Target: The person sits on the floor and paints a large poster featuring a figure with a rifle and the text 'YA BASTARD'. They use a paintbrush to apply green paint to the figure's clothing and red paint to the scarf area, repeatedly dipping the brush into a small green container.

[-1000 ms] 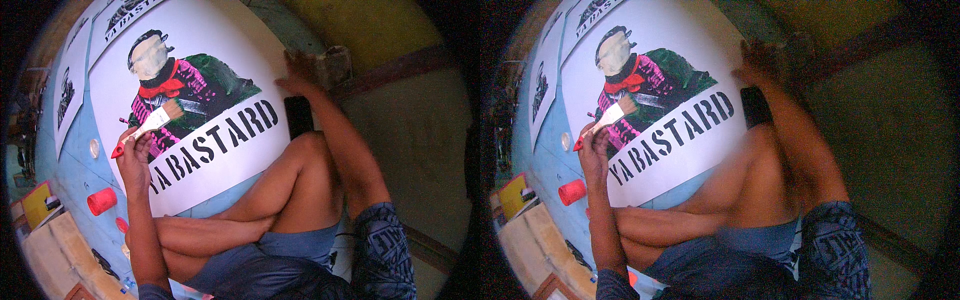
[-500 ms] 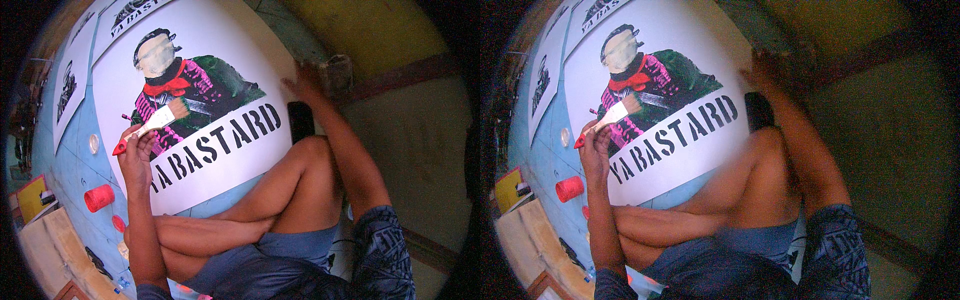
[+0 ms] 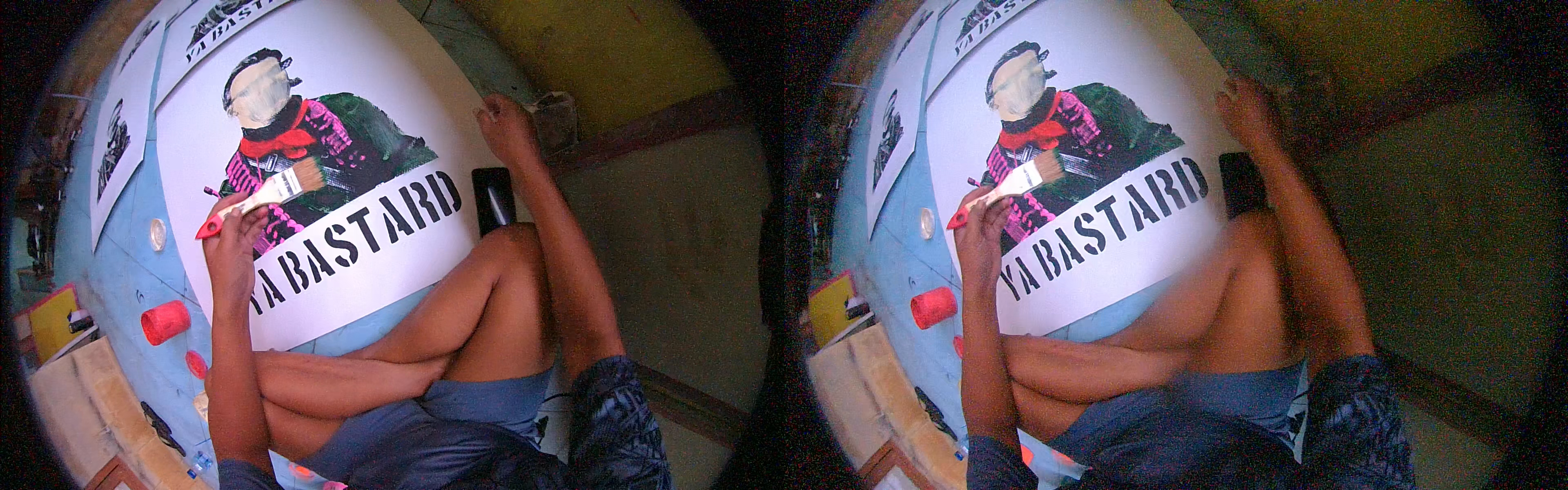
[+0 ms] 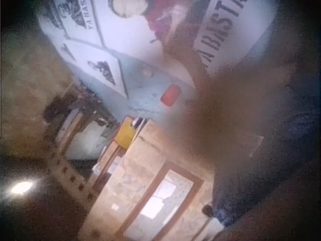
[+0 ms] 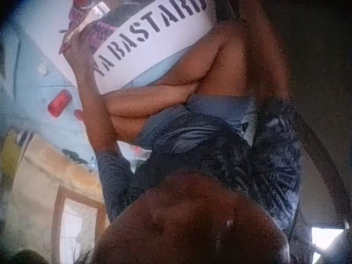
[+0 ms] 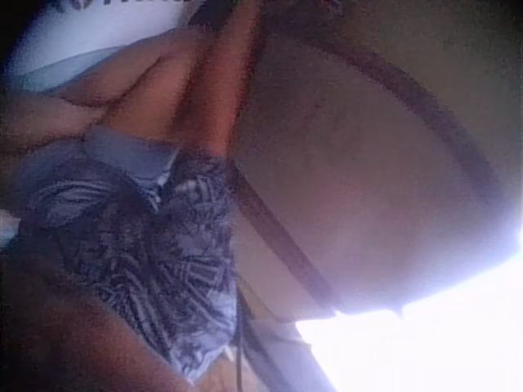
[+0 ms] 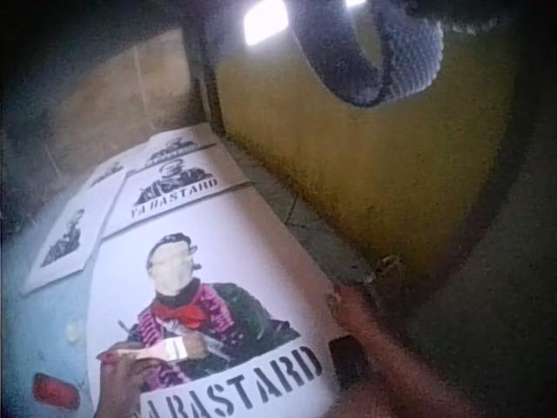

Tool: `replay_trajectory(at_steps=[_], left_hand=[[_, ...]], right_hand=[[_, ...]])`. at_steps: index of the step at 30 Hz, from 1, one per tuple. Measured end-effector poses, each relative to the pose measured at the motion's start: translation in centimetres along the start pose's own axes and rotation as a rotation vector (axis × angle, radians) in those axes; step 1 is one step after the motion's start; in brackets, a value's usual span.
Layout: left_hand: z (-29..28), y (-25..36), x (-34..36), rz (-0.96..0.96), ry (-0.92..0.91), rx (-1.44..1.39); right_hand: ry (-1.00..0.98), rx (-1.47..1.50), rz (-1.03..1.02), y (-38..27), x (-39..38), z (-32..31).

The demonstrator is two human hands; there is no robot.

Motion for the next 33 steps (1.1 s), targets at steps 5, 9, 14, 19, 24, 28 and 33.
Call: replay_trajectory(at_steps=[5, 9, 14, 19, 24, 28, 33], left_hand=[[4.2, 0.5, 3.1, -0.036, -0.155, 0.097], [8.9, -1.5, 4.7, -0.100, -0.239, 0.166], [12.3, -3.2, 6.3, -0.068, -0.292, 0.135], [15.1, -4.8, 7.9, -0.091, -0.413, 0.234], [17.4, -4.7, 9.7, -0.116, -0.505, 0.340], [17.8, -4.9, 11.8, -0.111, -0.562, 0.396], [18.5, -5.4, 12.8, -0.130, -0.577, 0.421]], right_hand=[[-0.791, 0.074, -0.279, -11.7, -11.0, 5.9], [-1.204, 0.118, -0.579, -17.8, -20.2, 7.4], [-1.172, 0.079, -0.632, -14.7, -18.3, 10.4], [-1.235, 0.091, -0.596, -14.5, -17.4, 11.1], [-1.239, 0.139, -0.577, -14.7, -17.4, 11.3], [-1.215, 0.176, -0.582, -15.0, -17.0, 11.0], [-1.203, 0.183, -0.562, -15.0, -16.9, 11.1]])
Point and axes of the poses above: each hand's wrist, its own x-axis towards the middle knuckle, its own z-axis out of the palm, y = z × x, the point moved 6 cm from there along x, towards the middle knuckle
